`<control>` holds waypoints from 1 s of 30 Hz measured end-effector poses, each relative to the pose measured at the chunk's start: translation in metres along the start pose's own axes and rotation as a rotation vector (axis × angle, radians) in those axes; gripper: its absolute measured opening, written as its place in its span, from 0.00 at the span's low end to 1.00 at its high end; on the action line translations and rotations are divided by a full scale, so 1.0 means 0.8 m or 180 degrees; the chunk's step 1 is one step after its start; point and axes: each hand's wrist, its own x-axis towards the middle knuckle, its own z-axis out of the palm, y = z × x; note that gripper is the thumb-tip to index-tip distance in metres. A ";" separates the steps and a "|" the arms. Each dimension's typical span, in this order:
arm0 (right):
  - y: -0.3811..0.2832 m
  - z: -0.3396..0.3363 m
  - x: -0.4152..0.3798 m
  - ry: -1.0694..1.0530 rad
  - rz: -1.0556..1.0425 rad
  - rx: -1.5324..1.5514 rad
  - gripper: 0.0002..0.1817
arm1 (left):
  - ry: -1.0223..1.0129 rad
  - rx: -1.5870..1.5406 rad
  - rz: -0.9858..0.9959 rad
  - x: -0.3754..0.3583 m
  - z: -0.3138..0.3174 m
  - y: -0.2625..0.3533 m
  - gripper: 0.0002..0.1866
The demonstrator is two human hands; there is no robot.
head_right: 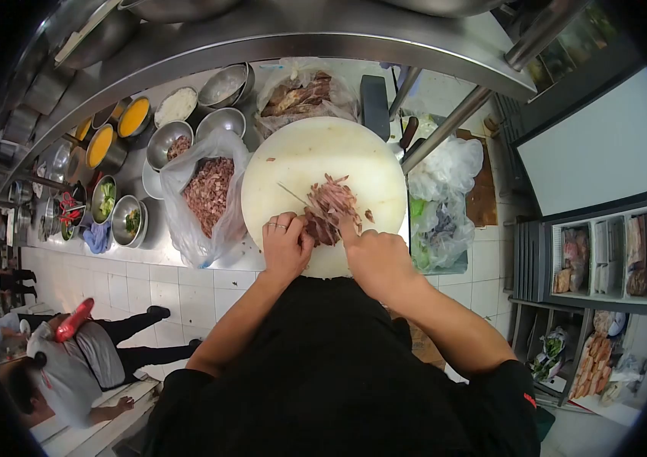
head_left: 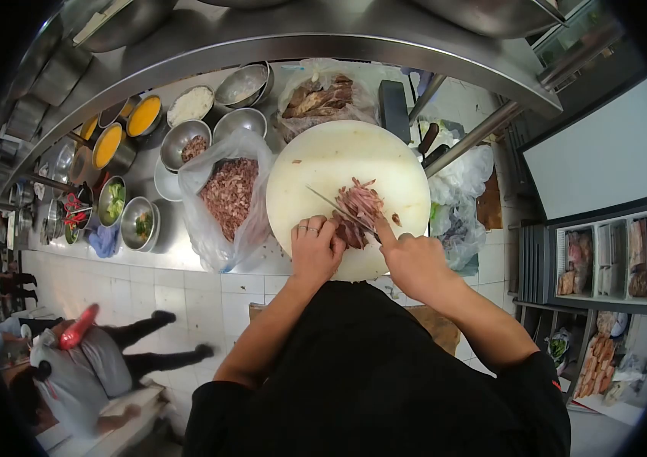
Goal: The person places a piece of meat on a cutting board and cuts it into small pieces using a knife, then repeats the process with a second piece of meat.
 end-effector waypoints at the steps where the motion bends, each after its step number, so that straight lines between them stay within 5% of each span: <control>1: -0.003 -0.017 -0.004 -0.0016 -0.0014 0.0005 0.30 | 0.0006 0.0054 0.0017 0.000 0.002 -0.001 0.14; 12: 0.047 0.020 0.053 -0.0285 -0.0391 0.0302 0.13 | -0.0118 0.0136 -0.0090 -0.001 0.002 0.001 0.14; 16: 0.016 -0.036 0.025 -0.0599 -0.0339 -0.0072 0.12 | -0.0160 0.0200 -0.0198 0.000 0.000 0.002 0.14; 19: 0.007 -0.016 0.018 -0.0840 -0.0008 0.0081 0.12 | -0.0087 0.0164 -0.0168 0.000 -0.002 0.005 0.14; 25: 0.036 -0.013 0.047 -0.0394 -0.0433 0.0147 0.11 | 0.0010 0.0105 -0.0112 0.001 -0.001 0.005 0.13; 30: 0.006 -0.003 0.028 -0.0883 -0.0075 0.0246 0.11 | -0.0010 0.0134 -0.0217 -0.010 0.002 0.006 0.13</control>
